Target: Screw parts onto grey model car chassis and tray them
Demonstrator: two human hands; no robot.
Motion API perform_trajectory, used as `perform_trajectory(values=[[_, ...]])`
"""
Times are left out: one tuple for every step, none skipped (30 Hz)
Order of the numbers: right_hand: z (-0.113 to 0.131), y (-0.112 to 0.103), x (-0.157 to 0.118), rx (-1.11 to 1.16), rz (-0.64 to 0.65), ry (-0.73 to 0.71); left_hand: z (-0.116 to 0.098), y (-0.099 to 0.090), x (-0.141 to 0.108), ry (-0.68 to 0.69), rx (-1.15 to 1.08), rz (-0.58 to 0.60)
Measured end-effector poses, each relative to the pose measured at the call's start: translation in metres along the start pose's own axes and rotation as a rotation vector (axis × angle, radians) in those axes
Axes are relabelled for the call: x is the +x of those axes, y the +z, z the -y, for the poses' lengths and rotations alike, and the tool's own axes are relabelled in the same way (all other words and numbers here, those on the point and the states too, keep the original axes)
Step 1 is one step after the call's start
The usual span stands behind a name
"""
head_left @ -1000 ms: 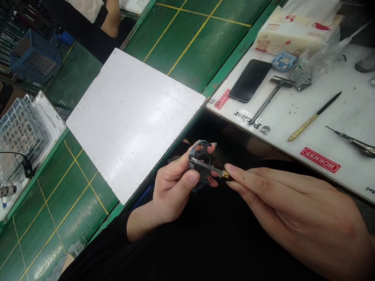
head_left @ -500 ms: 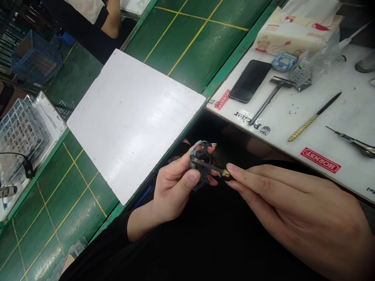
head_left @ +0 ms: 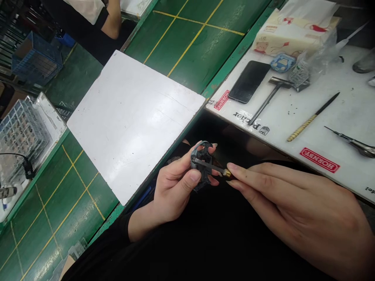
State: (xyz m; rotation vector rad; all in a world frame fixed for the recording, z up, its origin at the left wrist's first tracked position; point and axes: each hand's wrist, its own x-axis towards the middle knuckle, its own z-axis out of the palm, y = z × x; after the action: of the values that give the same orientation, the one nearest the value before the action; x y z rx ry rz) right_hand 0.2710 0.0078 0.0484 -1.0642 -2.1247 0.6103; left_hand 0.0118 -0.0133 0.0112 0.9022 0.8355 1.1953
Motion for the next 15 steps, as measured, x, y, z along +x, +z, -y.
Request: perform_trajectory(values=[[-0.003,-0.001,0.001,0.017,0.017,-0.003,0.000,0.001,0.001,0.000,-0.001,-0.002],[-0.005,-0.001,0.002,0.031,0.041,-0.007,0.001,0.002,0.001,0.003,-0.004,-0.004],[-0.008,-0.002,0.003,0.040,0.066,-0.011,0.001,0.003,0.002,0.006,-0.011,-0.006],[-0.010,-0.003,0.004,0.043,0.087,-0.014,0.002,0.004,0.003,0.007,-0.020,-0.009],[-0.012,-0.003,0.004,0.040,0.095,-0.015,0.003,0.005,0.004,0.006,-0.034,-0.018],[-0.014,-0.003,0.004,0.031,0.091,-0.008,0.004,0.005,0.006,0.009,-0.049,-0.037],[-0.015,-0.003,0.003,0.018,0.079,0.004,0.004,0.006,0.008,0.015,-0.066,-0.067],[-0.016,-0.003,0.003,0.002,0.058,0.017,0.004,0.006,0.010,0.029,-0.082,-0.104],[-0.016,-0.003,0.002,-0.017,0.031,0.028,0.004,0.006,0.012,0.054,-0.093,-0.147],[-0.016,-0.003,0.002,-0.035,0.002,0.031,0.004,0.006,0.014,0.085,-0.094,-0.181],[-0.016,-0.002,0.002,-0.050,-0.019,0.025,0.004,0.005,0.017,0.123,-0.088,-0.201],[-0.014,-0.002,0.003,-0.054,-0.036,0.013,0.004,0.004,0.019,0.157,-0.076,-0.205],[-0.013,-0.001,0.003,-0.051,-0.049,0.001,0.005,0.003,0.021,0.186,-0.061,-0.196],[-0.010,-0.001,0.004,-0.040,-0.054,-0.011,0.006,0.002,0.022,0.211,-0.050,-0.182],[-0.008,-0.001,0.005,-0.025,-0.056,-0.025,0.007,0.002,0.023,0.226,-0.046,-0.165]])
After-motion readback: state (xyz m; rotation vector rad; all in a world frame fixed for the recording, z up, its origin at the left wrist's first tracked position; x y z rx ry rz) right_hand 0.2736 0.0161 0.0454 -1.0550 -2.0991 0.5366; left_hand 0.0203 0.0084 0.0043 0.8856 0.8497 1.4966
